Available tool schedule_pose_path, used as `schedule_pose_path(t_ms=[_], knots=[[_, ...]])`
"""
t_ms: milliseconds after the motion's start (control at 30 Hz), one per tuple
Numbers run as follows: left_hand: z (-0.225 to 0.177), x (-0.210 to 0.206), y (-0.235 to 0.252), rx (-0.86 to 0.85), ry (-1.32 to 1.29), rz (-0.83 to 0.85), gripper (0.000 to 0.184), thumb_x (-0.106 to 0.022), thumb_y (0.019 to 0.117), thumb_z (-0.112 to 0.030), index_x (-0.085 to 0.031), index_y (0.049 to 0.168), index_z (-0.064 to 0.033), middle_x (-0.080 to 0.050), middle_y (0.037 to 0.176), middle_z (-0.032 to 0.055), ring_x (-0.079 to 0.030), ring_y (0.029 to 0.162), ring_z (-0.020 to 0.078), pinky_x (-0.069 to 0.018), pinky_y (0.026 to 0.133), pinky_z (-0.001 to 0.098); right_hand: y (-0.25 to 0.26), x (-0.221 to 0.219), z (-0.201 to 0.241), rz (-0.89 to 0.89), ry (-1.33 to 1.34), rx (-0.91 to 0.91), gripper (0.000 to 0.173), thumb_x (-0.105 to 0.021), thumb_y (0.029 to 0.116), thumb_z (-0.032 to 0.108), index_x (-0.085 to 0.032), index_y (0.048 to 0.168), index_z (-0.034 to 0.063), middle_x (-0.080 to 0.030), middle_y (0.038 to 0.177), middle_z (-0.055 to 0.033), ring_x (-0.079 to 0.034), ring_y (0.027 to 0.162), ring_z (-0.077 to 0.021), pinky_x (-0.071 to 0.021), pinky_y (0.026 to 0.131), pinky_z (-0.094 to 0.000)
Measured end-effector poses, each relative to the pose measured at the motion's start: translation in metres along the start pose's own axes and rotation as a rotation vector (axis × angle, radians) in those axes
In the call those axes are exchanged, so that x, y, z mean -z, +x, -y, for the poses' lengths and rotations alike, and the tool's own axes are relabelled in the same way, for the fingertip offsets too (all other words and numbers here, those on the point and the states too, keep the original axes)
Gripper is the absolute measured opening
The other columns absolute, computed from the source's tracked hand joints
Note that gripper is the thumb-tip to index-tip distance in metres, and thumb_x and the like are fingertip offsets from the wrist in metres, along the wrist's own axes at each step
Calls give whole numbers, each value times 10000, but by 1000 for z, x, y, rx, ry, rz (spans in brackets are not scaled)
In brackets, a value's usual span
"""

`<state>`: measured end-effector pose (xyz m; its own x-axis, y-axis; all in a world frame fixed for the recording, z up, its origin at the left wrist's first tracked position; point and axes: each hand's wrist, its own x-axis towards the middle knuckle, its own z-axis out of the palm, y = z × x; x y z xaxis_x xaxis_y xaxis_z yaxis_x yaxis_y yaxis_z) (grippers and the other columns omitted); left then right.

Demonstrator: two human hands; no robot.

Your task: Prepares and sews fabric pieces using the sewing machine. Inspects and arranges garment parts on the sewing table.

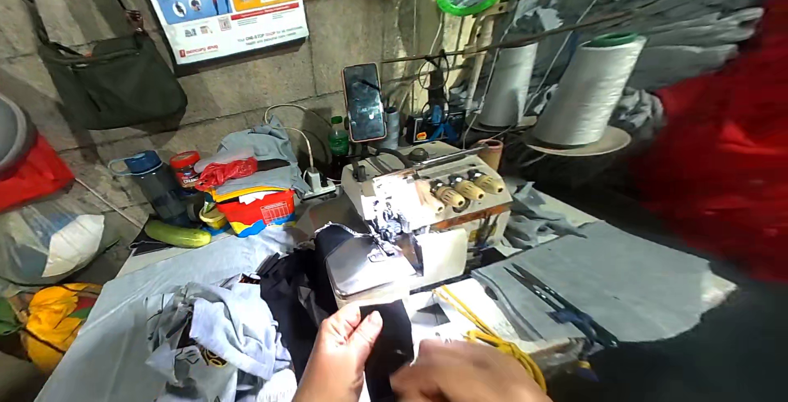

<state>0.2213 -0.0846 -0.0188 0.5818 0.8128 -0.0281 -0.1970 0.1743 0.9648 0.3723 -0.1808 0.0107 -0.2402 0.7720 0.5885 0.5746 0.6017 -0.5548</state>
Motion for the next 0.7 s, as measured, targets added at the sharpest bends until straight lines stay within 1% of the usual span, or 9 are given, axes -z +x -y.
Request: schedule_pose_path(t_ms=[67, 167, 333, 400, 467, 533, 600, 633, 700], knots=[[1, -6, -8, -17, -20, 8, 199, -461, 1026, 13, -648, 1071, -36, -722, 896, -71, -687, 842, -4, -576, 829, 221, 5, -9, -15, -126, -145, -44, 130, -650, 960, 93, -727, 916, -3, -710, 779, -129, -665, 670, -178, -542, 642, -279], [5, 0, -11, -25, -22, 72, 254, -413, 1024, 23, -648, 1102, -33, -718, 950, -76, -681, 884, -9, -569, 838, 218, 4, -19, -33, -224, -250, -84, 122, -676, 922, 164, -719, 865, 65, -689, 719, -59, -620, 605, -97, -502, 570, -210], [3, 3, -16, 72, -87, 79, 283, -349, 1065, -47, -631, 1077, -75, -711, 943, -75, -673, 871, -15, -558, 824, 204, 1, -26, -42, -247, -251, -136, 158, -657, 921, 222, -709, 837, 99, -665, 688, -9, -590, 594, -36, -469, 553, -172], [3, 3, -18, 82, -131, 85, 307, -314, 1083, -71, -616, 1127, -36, -721, 971, -37, -691, 903, 19, -569, 862, 237, 1, -27, -42, -249, -246, -144, 156, -652, 914, 220, -706, 832, 99, -662, 683, -9, -588, 596, -27, -463, 554, -159], [4, 6, -19, 66, -153, 133, 338, -287, 1104, -152, -582, 1181, -6, -727, 1022, -21, -698, 969, 39, -570, 917, 264, 2, -28, -43, -247, -250, -152, 154, -654, 904, 222, -702, 817, 104, -660, 676, -3, -584, 590, -17, -459, 547, -153], [6, 11, -19, 19, -132, 198, 306, -383, 1094, -212, -580, 1190, 2, -725, 1067, -43, -689, 1012, 29, -558, 943, 267, 2, -28, -43, -242, -256, -170, 162, -657, 900, 244, -693, 808, 116, -646, 663, 13, -570, 571, -9, -451, 527, -158], [6, 10, -20, -17, -51, 199, 213, -465, 1051, -100, -615, 1177, -16, -715, 1039, -61, -678, 968, 8, -559, 902, 248, 3, -29, -43, -242, -277, -192, 167, -656, 889, 263, -676, 788, 132, -617, 637, 29, -546, 541, -14, -432, 496, -176], [7, 10, -20, -19, -22, 188, 221, -460, 1045, -54, -627, 1183, -9, -709, 1040, -53, -674, 959, 7, -559, 899, 244, 3, -30, -44, -248, -296, -198, 177, -659, 884, 279, -665, 781, 135, -603, 629, 31, -538, 530, -25, -428, 486, -189], [11, 12, -20, 0, -23, 160, 249, -406, 1058, -43, -628, 1169, -28, -701, 1014, -56, -672, 922, 3, -563, 869, 236, 1, -31, -49, -264, -333, -182, 262, -662, 898, 384, -668, 817, 136, -604, 669, 23, -540, 554, -53, -445, 501, -206]])
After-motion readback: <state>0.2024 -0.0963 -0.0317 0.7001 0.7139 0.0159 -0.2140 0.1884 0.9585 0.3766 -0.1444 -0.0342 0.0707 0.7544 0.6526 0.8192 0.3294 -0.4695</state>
